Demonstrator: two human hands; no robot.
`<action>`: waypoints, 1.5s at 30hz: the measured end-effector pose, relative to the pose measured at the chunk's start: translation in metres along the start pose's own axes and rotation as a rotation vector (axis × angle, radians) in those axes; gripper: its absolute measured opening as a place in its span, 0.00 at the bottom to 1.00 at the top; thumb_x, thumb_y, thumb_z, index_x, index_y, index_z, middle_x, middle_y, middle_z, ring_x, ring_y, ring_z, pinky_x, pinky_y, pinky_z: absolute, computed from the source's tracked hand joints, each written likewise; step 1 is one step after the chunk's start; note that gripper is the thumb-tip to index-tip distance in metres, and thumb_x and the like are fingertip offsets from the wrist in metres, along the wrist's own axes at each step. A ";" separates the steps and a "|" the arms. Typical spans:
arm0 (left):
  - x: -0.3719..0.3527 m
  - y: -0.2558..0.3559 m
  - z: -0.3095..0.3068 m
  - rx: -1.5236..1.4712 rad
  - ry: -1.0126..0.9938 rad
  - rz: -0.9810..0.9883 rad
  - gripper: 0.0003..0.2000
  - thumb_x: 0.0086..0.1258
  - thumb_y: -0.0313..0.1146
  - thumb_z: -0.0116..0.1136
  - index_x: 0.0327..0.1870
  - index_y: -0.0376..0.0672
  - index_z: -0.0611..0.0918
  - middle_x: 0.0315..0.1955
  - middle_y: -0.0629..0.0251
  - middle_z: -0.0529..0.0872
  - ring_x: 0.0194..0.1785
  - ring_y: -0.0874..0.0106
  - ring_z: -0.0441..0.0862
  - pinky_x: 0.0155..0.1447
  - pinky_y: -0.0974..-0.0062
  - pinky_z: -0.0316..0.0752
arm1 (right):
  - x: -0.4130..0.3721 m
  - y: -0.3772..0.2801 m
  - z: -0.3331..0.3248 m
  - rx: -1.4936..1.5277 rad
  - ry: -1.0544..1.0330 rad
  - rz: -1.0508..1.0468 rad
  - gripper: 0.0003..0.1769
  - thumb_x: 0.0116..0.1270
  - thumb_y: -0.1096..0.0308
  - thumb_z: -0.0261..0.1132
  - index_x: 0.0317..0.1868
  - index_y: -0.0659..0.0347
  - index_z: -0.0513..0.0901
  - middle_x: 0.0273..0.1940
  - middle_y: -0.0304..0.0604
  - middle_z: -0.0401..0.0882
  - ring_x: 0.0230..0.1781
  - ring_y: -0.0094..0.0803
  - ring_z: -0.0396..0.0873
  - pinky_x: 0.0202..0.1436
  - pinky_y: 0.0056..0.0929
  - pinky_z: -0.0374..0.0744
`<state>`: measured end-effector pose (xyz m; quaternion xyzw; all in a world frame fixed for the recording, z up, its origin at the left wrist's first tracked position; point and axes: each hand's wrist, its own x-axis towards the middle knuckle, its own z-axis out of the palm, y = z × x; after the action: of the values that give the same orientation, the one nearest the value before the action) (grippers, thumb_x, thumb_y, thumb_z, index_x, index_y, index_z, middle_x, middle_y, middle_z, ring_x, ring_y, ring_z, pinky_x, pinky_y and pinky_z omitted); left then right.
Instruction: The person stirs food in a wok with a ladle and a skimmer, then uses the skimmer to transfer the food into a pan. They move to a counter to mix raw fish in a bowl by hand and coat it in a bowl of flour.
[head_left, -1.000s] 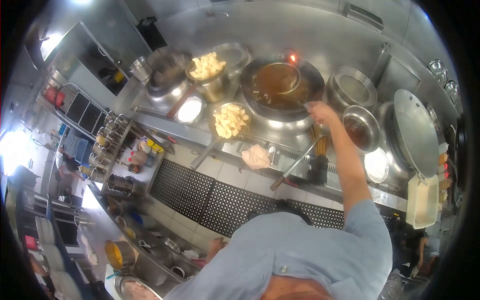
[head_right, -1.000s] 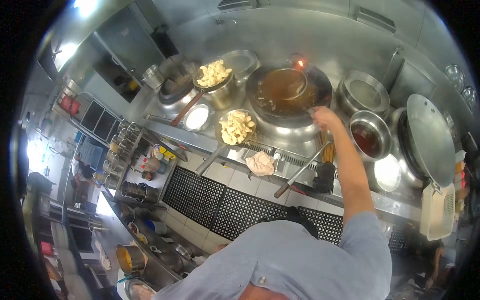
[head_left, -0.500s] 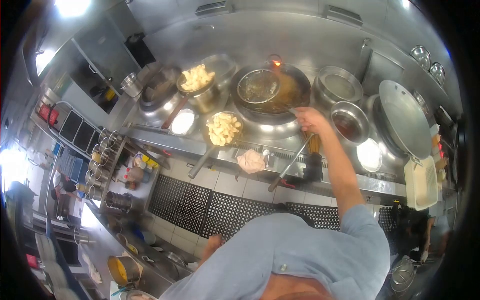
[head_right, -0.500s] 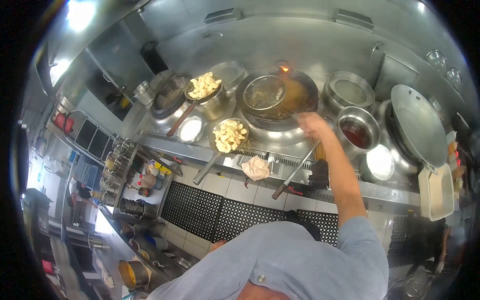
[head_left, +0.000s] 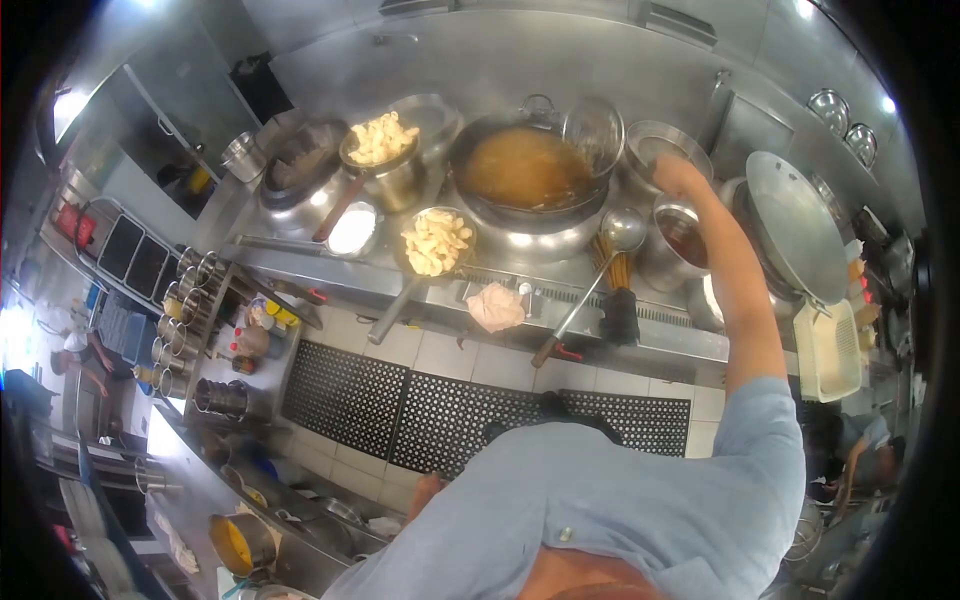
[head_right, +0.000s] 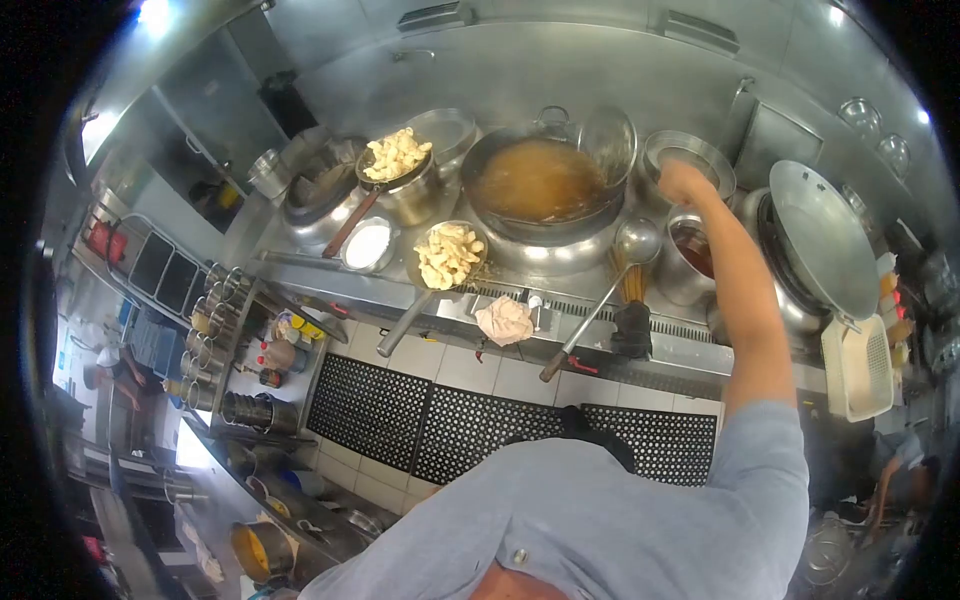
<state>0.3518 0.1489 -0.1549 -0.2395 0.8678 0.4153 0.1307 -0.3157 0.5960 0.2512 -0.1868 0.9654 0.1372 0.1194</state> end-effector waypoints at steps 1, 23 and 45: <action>0.002 0.007 -0.001 -0.020 0.023 -0.006 0.12 0.67 0.33 0.48 0.26 0.38 0.79 0.20 0.63 0.82 0.18 0.73 0.74 0.19 0.76 0.66 | 0.001 0.003 0.006 0.044 -0.107 -0.042 0.25 0.56 0.75 0.57 0.57 0.67 0.75 0.36 0.53 0.82 0.35 0.44 0.82 0.34 0.37 0.81; 0.033 0.038 -0.022 0.383 -0.078 0.304 0.09 0.66 0.29 0.56 0.25 0.38 0.75 0.20 0.64 0.80 0.22 0.76 0.77 0.24 0.74 0.73 | -0.062 -0.153 0.033 1.816 -0.128 -0.008 0.19 0.64 0.70 0.62 0.55 0.67 0.76 0.22 0.37 0.70 0.16 0.23 0.63 0.17 0.26 0.63; -0.013 -0.012 0.011 0.246 -0.067 0.085 0.10 0.64 0.38 0.57 0.32 0.39 0.79 0.27 0.50 0.83 0.30 0.53 0.82 0.34 0.58 0.75 | -0.031 -0.058 -0.005 0.060 0.078 -0.005 0.12 0.58 0.70 0.57 0.35 0.70 0.83 0.39 0.57 0.83 0.41 0.50 0.83 0.47 0.43 0.80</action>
<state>0.3698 0.1544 -0.1640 -0.1705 0.9167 0.3188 0.1702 -0.2655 0.5533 0.2518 -0.1907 0.9726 0.1005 0.0874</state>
